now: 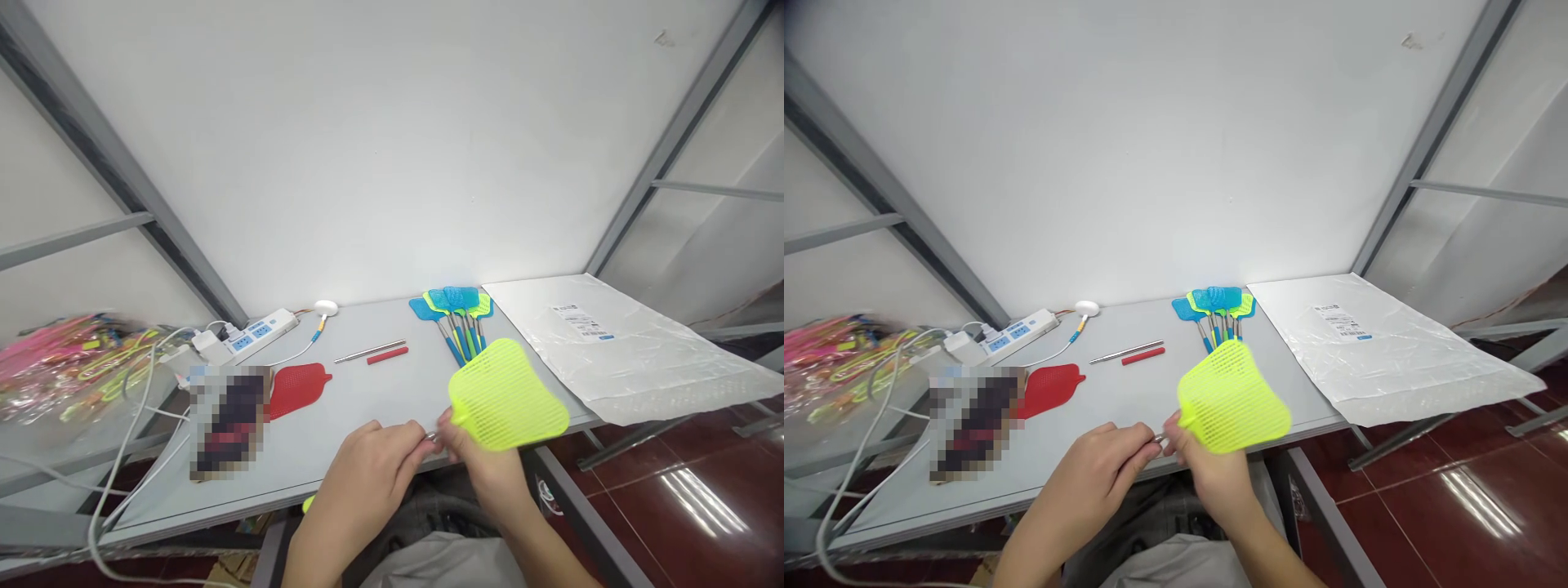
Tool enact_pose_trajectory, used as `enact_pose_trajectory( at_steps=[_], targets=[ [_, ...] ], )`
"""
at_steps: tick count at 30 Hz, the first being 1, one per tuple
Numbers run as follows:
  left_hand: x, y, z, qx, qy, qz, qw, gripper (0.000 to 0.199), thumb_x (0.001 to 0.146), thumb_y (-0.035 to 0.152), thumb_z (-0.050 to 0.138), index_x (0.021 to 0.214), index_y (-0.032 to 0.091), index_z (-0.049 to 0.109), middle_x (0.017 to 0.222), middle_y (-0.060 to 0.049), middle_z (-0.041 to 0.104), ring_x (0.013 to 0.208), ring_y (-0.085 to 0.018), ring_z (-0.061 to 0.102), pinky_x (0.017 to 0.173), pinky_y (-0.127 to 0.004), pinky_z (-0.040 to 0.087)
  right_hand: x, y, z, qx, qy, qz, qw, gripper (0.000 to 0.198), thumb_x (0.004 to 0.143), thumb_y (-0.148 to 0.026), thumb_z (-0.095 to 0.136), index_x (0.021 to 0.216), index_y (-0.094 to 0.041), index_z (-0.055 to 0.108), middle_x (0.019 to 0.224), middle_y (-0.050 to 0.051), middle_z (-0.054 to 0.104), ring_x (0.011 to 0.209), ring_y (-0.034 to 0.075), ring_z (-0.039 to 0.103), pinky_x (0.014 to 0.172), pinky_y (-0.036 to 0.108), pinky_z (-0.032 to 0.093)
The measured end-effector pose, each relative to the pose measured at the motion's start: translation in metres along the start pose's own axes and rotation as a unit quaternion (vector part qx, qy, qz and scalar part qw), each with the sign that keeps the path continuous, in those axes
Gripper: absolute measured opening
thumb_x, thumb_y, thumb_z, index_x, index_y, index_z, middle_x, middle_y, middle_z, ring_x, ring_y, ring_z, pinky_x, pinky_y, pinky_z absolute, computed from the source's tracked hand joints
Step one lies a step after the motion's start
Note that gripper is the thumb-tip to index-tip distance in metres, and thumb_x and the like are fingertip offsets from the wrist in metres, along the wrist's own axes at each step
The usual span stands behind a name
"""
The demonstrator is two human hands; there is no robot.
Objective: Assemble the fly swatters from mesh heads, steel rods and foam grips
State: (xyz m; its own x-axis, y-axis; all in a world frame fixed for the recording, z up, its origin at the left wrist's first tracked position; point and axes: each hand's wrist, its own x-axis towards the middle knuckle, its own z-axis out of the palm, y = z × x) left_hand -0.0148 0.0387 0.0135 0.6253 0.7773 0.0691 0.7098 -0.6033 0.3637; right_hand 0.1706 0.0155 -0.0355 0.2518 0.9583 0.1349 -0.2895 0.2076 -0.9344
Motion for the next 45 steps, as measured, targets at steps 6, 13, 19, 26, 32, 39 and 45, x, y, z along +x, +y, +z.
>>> enact_pose_trajectory(
  at_steps=[6, 13, 19, 26, 32, 39, 45],
  targets=[
    [-0.01, -0.021, -0.005, -0.056, 0.003, -0.063, 0.996, 0.032, 0.101, 0.041, 0.036, 0.083, 0.026, 0.057, 0.078, 0.004, 0.065, 0.075, -0.018, 0.056, 0.07, -0.028, 0.035, 0.03, -0.024, -0.04, 0.115, 0.104, -0.05, 0.987, 0.014, 0.078, -0.028, 0.077, 0.082, -0.018, 0.068, 0.066, -0.005, 0.051, 0.051, 0.006, 0.042, 0.058, 0.027, 0.052],
    [-0.011, -0.007, -0.002, -0.039, 0.046, -0.049, 0.997, 0.029, 0.101, 0.04, 0.037, 0.094, 0.028, 0.063, 0.088, 0.001, 0.069, 0.078, -0.019, 0.06, 0.075, -0.03, 0.038, 0.017, -0.012, -0.019, 0.166, 0.061, 0.02, 0.984, 0.016, 0.083, -0.034, 0.073, 0.086, -0.019, 0.068, 0.061, -0.006, 0.052, 0.048, 0.005, 0.046, 0.055, 0.024, 0.05],
    [-0.007, -0.002, 0.009, -0.022, 0.075, -0.006, 0.997, 0.031, 0.101, 0.036, 0.037, 0.122, 0.032, 0.06, 0.093, -0.001, 0.073, 0.08, -0.02, 0.065, 0.074, -0.03, 0.043, 0.001, 0.008, 0.003, 0.106, -0.029, 0.022, 0.994, 0.02, 0.09, -0.039, 0.063, 0.09, -0.019, 0.068, 0.06, -0.003, 0.058, 0.052, 0.009, 0.056, 0.059, 0.026, 0.048],
    [-0.001, -0.005, 0.011, -0.021, 0.116, 0.032, 0.993, 0.03, 0.1, 0.034, 0.04, 0.102, 0.028, 0.07, 0.085, -0.002, 0.074, 0.072, -0.018, 0.066, 0.068, -0.026, 0.046, 0.009, 0.004, -0.013, 0.038, 0.003, -0.053, 0.998, 0.021, 0.091, -0.037, 0.062, 0.085, -0.018, 0.069, 0.06, -0.003, 0.055, 0.053, 0.009, 0.054, 0.059, 0.026, 0.046],
    [-0.008, -0.023, -0.001, -0.051, 0.058, -0.008, 0.997, 0.029, 0.099, 0.039, 0.043, 0.099, 0.03, 0.071, 0.096, 0.002, 0.075, 0.084, -0.018, 0.068, 0.074, -0.025, 0.047, 0.028, -0.032, -0.062, 0.121, 0.172, -0.11, 0.971, 0.019, 0.085, -0.036, 0.07, 0.08, -0.017, 0.068, 0.058, -0.006, 0.046, 0.049, 0.006, 0.045, 0.054, 0.023, 0.046],
    [-0.02, -0.038, -0.009, -0.061, 0.052, -0.047, 0.996, 0.027, 0.096, 0.045, 0.047, 0.098, 0.031, 0.07, 0.1, 0.004, 0.074, 0.09, -0.018, 0.066, 0.078, -0.025, 0.046, 0.028, -0.041, -0.069, 0.139, 0.161, -0.097, 0.972, 0.02, 0.083, -0.037, 0.072, 0.084, -0.017, 0.068, 0.059, -0.006, 0.046, 0.049, 0.006, 0.044, 0.053, 0.023, 0.045],
    [-0.002, -0.016, 0.008, 0.032, 0.15, -0.033, 0.988, 0.029, 0.097, 0.045, 0.046, 0.09, 0.025, 0.066, 0.083, -0.001, 0.07, 0.071, -0.019, 0.059, 0.07, -0.032, 0.038, 0.024, -0.028, -0.041, 0.149, 0.109, -0.049, 0.982, 0.019, 0.084, -0.038, 0.071, 0.085, -0.02, 0.064, 0.059, -0.006, 0.047, 0.049, 0.007, 0.045, 0.053, 0.024, 0.045]
  ],
)
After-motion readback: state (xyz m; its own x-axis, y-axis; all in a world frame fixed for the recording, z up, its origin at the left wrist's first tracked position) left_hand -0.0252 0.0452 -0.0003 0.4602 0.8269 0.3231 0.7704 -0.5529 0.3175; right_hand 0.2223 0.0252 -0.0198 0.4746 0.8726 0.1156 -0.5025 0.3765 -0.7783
